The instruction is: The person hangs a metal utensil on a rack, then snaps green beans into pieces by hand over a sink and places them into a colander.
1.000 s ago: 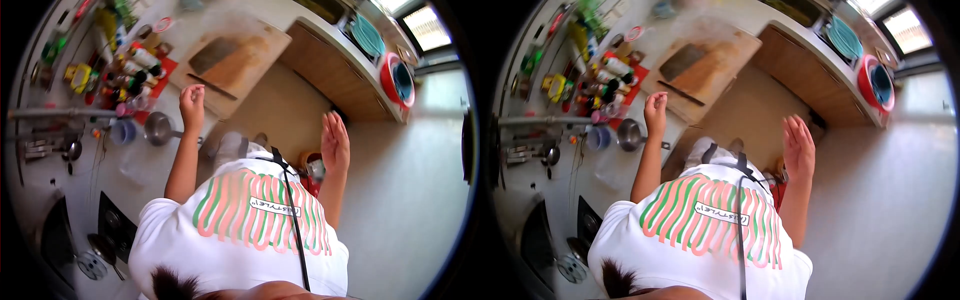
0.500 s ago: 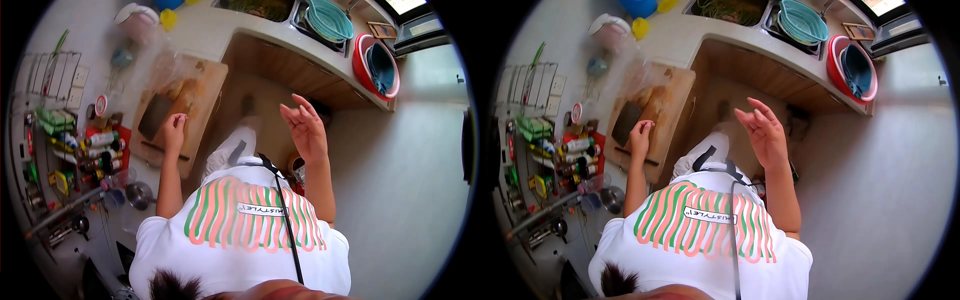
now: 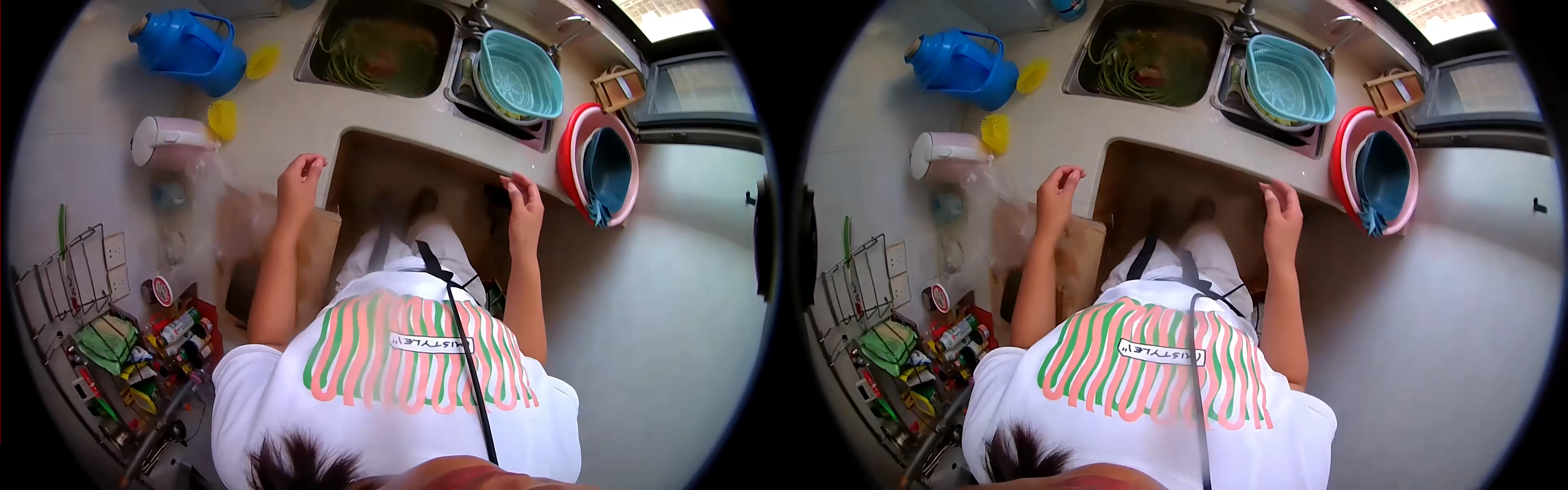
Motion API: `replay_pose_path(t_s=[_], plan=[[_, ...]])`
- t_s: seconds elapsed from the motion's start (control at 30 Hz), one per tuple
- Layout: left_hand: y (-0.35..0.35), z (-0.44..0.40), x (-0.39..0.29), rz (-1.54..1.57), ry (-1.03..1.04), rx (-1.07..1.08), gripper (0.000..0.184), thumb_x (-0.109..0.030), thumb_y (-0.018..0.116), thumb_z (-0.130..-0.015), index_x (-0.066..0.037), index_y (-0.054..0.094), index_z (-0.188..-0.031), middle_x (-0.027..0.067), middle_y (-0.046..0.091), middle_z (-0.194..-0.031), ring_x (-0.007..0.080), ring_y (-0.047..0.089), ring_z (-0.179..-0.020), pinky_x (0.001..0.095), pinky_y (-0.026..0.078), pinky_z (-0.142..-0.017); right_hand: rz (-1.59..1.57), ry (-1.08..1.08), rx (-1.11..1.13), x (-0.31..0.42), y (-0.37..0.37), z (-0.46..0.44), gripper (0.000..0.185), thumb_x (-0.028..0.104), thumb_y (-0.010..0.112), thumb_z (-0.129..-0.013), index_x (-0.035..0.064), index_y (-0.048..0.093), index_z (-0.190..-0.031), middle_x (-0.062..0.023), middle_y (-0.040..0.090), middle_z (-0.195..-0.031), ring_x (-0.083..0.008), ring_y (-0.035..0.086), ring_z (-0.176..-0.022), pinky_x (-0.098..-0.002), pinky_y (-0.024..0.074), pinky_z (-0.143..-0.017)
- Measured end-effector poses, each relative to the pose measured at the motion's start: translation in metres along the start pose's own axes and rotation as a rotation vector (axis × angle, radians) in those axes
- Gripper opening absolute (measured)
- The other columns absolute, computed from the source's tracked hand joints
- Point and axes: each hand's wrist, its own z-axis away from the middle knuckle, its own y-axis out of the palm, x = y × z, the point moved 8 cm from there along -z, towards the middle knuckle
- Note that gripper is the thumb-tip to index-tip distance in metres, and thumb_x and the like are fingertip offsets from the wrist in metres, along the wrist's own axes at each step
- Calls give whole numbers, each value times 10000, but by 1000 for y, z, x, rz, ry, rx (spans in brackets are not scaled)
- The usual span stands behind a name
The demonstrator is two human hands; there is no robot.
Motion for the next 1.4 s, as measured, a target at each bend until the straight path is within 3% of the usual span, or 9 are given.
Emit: replay_pose_path(t_s=[0.3, 0.43, 0.53, 0.63, 0.77, 1.0, 1.1, 1.3, 1.4], plan=[[45, -81, -13, -1, -138, 26, 175, -145, 592, -1012, -3, 685, -1053, 73, 738, -946, 148, 675, -869, 288, 519, -822, 85, -89, -24, 54, 19, -185, 255, 95, 561, -1019, -48, 613, -1223, -138, 701, -1137, -203, 659, -1099, -306, 481, -992], [65, -94, -4, 84, -197, 11, 167, -132, 592, -1013, 5, 681, -1046, 70, 737, -943, 149, 676, -878, 291, 520, -825, -58, -284, 100, 71, 58, -276, 260, 121, 577, -1015, -58, 633, -1194, -133, 713, -1111, -201, 684, -1053, -292, 507, -937], [77, -105, -10, 4, -216, 22, 169, -144, 605, -1004, -2, 688, -1046, 75, 737, -940, 158, 678, -869, 297, 523, -820, 156, -320, 217, 72, 117, -321, 269, 177, 604, -990, -9, 666, -1175, -138, 742, -1055, -215, 710, -989, -314, 527, -872], [87, -126, 1, -55, -278, 39, 171, -156, 625, -988, -10, 695, -1043, 91, 736, -935, 179, 682, -854, 304, 525, -811, 344, -285, 350, 24, 180, -321, 283, 189, 616, -961, 35, 660, -1194, -182, 733, -1090, -332, 708, -1021, -378, 540, -869], [119, -183, 13, -106, -229, 94, 164, -155, 644, -971, -25, 709, -1046, 95, 732, -953, 185, 677, -862, 312, 523, -813, 389, -204, 482, -2, 218, -272, 306, 104, 622, -949, 6, 624, -1239, -205, 716, -1134, -342, 698, -1055, -387, 540, -877], [273, -332, 115, -357, -59, 492, 207, -196, 665, -910, -27, 727, -1013, 209, 712, -970, 408, 673, -871, 464, 536, -783, 225, 204, 437, -19, 168, -222, 289, 129, 571, -1017, -10, 605, -1269, -108, 722, -1131, -177, 669, -1036, -301, 502, -921], [301, -402, 144, -396, 189, 73, 299, -270, 614, -945, -11, 714, -1057, 241, 700, -1020, 439, 660, -914, 487, 537, -819, 236, 158, 406, -4, 153, -211, 273, 141, 555, -1033, -6, 613, -1255, -107, 720, -1107, -176, 668, -1032, -301, 500, -913], [383, -436, 194, -30, -97, 357, 490, -428, 578, -987, -25, 648, -1256, 227, 642, -1278, 404, 585, -1191, 473, 459, -1027, 107, 215, 178, 29, 125, -197, 267, 110, 522, -1049, -24, 607, -1264, -106, 712, -1105, -174, 651, -1063, -304, 479, -958], [366, -427, 151, -106, 37, 371, 482, -432, 579, -997, -34, 649, -1259, 183, 658, -1260, 350, 593, -1186, 437, 456, -1029, 47, 222, 113, 30, 127, -202, 267, 101, 531, -1047, -35, 610, -1263, -117, 704, -1123, -181, 649, -1063, -306, 481, -967]])
